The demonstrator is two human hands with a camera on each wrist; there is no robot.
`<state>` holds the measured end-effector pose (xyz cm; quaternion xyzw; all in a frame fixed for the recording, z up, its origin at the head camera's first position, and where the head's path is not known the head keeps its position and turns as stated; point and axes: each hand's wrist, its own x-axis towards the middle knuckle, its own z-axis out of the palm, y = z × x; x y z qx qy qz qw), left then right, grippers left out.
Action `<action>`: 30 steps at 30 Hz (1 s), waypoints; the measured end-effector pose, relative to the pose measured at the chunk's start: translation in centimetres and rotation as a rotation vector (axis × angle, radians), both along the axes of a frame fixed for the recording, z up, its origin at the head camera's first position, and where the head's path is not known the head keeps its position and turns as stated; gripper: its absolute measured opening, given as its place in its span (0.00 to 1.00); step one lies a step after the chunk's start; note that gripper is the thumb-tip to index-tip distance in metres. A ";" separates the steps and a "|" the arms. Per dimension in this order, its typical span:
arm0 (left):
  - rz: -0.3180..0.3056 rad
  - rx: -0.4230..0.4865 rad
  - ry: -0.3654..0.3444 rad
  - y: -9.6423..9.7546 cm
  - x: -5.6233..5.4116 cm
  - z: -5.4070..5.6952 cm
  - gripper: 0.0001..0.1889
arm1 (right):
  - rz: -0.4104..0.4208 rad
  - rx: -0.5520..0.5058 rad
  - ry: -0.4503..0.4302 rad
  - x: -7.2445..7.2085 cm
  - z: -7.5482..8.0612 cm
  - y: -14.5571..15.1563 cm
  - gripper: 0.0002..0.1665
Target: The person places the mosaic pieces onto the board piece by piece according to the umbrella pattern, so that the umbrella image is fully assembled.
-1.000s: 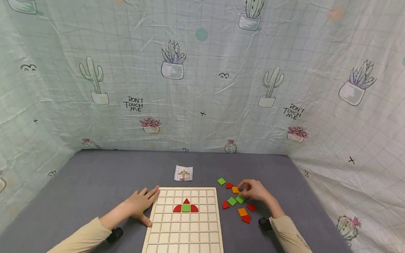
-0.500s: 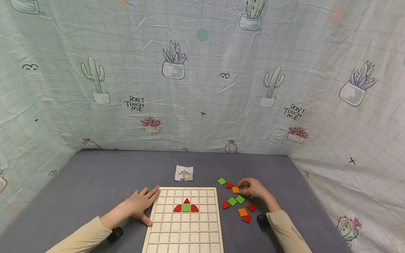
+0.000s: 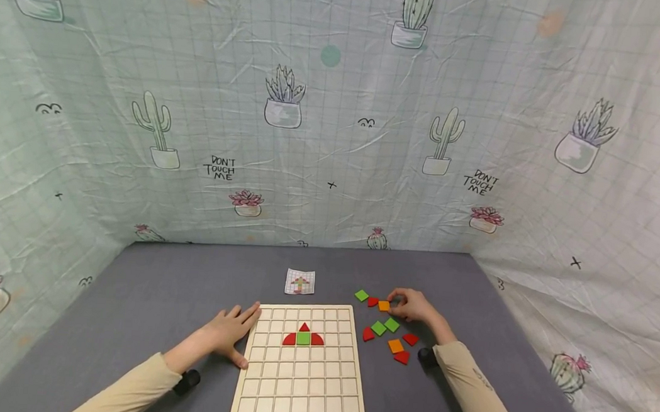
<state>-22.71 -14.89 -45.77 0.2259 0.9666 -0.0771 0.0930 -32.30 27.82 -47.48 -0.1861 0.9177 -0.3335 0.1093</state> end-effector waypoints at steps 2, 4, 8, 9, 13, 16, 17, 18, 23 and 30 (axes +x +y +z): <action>-0.002 0.002 0.004 0.0 0.0 0.1 0.61 | 0.007 0.004 0.006 0.0 0.1 0.0 0.16; -0.002 0.002 0.008 -0.1 0.0 0.2 0.61 | 0.011 0.009 0.010 -0.1 0.2 0.0 0.16; 0.001 0.008 0.016 -0.1 0.0 0.3 0.61 | 0.016 0.014 0.011 -0.1 0.3 -0.1 0.15; 0.002 0.007 0.017 0.0 0.1 0.3 0.61 | 0.018 0.011 0.010 0.0 0.4 -0.1 0.15; 0.001 0.000 0.019 0.0 0.1 0.4 0.61 | 0.019 -0.008 0.003 0.1 0.6 0.0 0.15; -0.003 0.001 0.014 0.1 0.2 0.3 0.61 | 0.012 -0.017 -0.008 0.1 0.6 0.0 0.15; -0.004 0.001 0.013 0.1 0.2 0.3 0.61 | 0.010 -0.017 -0.011 0.2 0.6 0.0 0.15; -0.005 0.001 0.012 0.1 0.2 0.3 0.61 | 0.012 -0.015 -0.009 0.2 0.6 0.1 0.15; -0.012 -0.006 0.019 0.1 0.2 0.3 0.61 | 0.002 -0.010 -0.002 0.4 0.4 0.2 0.16; -0.013 -0.007 0.016 0.1 0.4 0.4 0.61 | -0.005 -0.037 0.025 1.0 0.9 0.1 0.17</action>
